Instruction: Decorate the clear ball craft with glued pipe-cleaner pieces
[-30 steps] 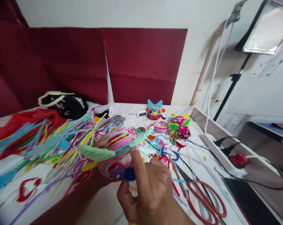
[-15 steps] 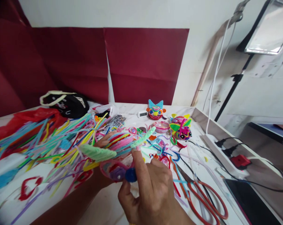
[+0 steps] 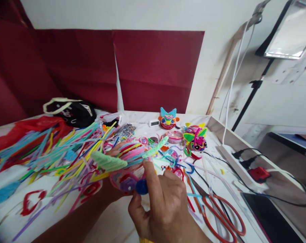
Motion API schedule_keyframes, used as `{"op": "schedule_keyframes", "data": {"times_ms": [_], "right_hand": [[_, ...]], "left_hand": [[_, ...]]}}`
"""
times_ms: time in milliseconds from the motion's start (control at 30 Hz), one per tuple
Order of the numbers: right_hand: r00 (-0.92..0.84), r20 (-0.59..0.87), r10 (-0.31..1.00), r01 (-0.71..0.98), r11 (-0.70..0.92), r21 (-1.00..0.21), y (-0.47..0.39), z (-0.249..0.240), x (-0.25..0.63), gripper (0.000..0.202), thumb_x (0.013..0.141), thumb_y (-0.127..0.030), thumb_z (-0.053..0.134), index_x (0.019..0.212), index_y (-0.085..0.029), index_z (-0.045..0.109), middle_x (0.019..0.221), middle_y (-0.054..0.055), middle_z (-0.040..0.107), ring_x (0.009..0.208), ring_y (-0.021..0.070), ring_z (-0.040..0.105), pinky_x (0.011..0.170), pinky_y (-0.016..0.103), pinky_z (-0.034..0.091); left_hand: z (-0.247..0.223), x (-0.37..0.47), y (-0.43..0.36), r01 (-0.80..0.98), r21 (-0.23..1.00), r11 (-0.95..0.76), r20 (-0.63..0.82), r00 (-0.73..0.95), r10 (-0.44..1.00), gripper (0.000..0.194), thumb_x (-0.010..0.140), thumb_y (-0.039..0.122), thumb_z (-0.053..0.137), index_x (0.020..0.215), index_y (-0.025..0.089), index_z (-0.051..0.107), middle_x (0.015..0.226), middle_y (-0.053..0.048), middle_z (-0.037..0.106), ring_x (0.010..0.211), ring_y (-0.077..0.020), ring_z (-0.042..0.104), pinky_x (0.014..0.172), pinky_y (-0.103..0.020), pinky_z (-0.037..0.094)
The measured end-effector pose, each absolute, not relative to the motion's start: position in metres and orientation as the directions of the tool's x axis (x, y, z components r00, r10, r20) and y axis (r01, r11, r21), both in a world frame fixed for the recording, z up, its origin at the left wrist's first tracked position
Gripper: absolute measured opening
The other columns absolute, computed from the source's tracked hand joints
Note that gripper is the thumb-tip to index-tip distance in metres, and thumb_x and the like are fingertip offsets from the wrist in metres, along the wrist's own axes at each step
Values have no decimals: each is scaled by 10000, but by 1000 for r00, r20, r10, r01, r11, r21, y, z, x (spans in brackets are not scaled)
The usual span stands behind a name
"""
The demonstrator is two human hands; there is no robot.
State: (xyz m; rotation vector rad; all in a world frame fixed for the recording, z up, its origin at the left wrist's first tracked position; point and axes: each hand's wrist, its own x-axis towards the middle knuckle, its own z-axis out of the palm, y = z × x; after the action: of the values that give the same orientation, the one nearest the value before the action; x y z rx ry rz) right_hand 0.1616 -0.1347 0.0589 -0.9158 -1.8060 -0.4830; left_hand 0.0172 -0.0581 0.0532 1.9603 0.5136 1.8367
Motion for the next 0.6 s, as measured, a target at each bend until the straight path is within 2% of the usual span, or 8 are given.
{"op": "schedule_keyframes", "data": {"times_ms": [167, 333, 600], "right_hand": [[-206, 899, 386, 781, 619, -87, -135, 58, 163, 509, 831, -172, 560, 1299, 18, 492, 564, -20, 541, 458, 134, 517, 454, 285, 421], [-206, 900, 384, 782, 618, -85, -136, 57, 163, 507, 834, -174, 557, 1303, 4, 486, 563, -26, 538, 451, 127, 507, 453, 278, 420], [-210, 895, 393, 796, 601, -77, -131, 55, 164, 498, 840, -193, 563, 1295, -3, 491, 551, -28, 525, 457, 137, 509, 462, 282, 428]], "left_hand": [[30, 15, -49, -35, 438, -898, 898, 62, 435, 910, 534, 488, 891, 1312, 335, 445, 1215, -68, 621, 1106, -338, 628, 961, -549, 531], [10, 13, -43, -13, 480, -877, 875, 76, 478, 1084, 481, 494, 910, 1391, 309, 350, 1320, -118, 560, 1138, -365, 606, 967, -574, 518], [5, 13, -41, -57, 613, -788, 787, 126, 604, 1141, 351, 327, 960, 1345, 306, 403, 1276, -119, 593, 1133, -397, 610, 1007, -583, 503]]}}
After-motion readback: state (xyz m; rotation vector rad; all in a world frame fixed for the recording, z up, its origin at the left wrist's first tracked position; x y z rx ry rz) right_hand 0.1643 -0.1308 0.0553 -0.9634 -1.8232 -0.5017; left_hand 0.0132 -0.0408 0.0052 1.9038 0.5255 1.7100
